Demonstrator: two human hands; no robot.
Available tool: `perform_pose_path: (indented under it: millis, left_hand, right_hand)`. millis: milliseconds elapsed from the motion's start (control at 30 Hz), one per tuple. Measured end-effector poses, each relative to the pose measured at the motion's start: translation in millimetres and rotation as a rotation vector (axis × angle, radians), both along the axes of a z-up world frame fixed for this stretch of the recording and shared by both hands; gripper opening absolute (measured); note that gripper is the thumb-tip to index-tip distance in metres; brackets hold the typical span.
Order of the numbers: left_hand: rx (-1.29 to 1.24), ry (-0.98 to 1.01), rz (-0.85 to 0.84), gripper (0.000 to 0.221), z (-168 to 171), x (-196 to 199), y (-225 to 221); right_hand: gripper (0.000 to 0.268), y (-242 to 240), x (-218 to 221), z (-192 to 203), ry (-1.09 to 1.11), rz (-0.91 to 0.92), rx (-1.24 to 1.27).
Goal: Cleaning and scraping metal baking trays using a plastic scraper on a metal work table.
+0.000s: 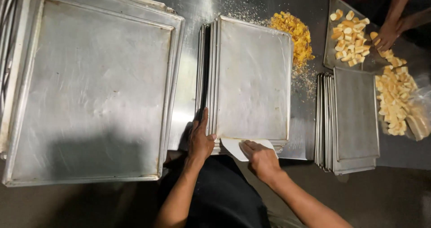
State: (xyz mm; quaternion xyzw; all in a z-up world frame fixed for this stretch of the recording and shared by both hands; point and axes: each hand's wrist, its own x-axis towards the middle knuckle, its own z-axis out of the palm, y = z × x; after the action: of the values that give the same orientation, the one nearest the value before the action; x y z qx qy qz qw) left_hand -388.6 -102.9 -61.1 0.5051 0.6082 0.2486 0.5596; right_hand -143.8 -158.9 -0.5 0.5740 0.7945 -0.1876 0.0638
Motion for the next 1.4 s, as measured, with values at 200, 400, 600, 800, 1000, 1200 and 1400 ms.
perform_pose_path:
  millis: [200, 400, 600, 800, 1000, 1200, 1400]
  left_hand:
    - [-0.081, 0.033, 0.011, 0.097, 0.5, 7.4, -0.1]
    - [-0.141, 0.124, 0.006, 0.099, 15.3, 8.1, 5.5]
    - [0.136, 0.215, 0.042, 0.102, 5.1, 17.4, -5.6]
    - [0.070, 0.694, -0.071, 0.094, 28.3, 46.4, 1.3]
    - [0.257, 0.821, -0.003, 0.074, 32.7, 87.1, 8.0]
    - [0.120, 0.768, 0.201, 0.054, 41.8, 129.2, 32.6]
    - [0.001, 0.907, 0.216, 0.074, 49.8, 114.2, 66.8]
  right_hand:
    - [0.044, 152.4, -26.1, 3.0, -0.239, -0.280, -0.280]
    - [0.034, 377.9, 43.3, -57.8, -0.275, 0.057, 0.364]
    - [0.010, 390.3, 77.1, -70.5, -0.222, -0.043, 0.405]
    - [0.031, 346.2, 127.7, -39.2, -0.068, -0.076, 0.538]
    - [0.021, 319.2, 254.6, -28.7, 0.299, -0.531, 0.667]
    - [0.063, 140.8, 264.5, -43.6, 1.771, -1.184, -0.304]
    - [0.062, 78.8, 224.1, -33.0, 1.854, -1.152, -0.371]
